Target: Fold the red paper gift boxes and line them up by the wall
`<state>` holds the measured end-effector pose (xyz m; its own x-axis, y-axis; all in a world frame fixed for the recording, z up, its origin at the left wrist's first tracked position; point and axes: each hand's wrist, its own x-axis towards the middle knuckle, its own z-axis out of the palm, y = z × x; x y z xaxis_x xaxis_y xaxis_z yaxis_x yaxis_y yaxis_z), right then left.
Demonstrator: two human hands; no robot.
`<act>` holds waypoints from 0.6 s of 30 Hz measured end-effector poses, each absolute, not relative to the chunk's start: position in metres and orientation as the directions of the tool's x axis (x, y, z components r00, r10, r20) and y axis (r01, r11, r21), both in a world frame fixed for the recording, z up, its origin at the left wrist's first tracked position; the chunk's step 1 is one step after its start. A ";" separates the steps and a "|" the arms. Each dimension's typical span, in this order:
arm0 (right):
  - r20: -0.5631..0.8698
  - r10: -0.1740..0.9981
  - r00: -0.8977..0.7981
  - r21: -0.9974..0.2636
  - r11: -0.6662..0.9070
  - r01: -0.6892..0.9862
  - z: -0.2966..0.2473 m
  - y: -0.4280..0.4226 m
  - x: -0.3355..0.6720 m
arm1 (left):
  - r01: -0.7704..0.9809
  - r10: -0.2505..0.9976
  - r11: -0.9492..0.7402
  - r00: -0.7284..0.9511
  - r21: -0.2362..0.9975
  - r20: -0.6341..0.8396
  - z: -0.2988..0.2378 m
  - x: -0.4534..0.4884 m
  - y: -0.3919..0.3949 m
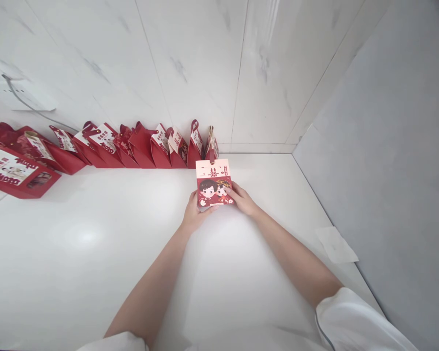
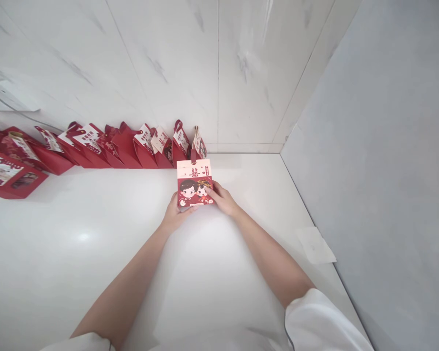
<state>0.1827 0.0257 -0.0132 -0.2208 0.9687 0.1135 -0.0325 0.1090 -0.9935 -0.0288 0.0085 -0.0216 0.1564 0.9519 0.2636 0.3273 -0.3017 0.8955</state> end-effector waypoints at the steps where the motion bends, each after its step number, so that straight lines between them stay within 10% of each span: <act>1: 0.117 0.968 -0.222 -0.993 0.112 -0.035 -0.013 0.026 0.183 | 0.328 0.951 -0.303 0.156 0.895 0.266 -0.022 -0.029 0.009; 18: 0.164 0.959 -0.230 -0.982 0.181 0.054 -0.020 0.025 0.181 | 0.326 0.954 -0.252 -0.075 0.911 0.291 -0.024 -0.030 0.009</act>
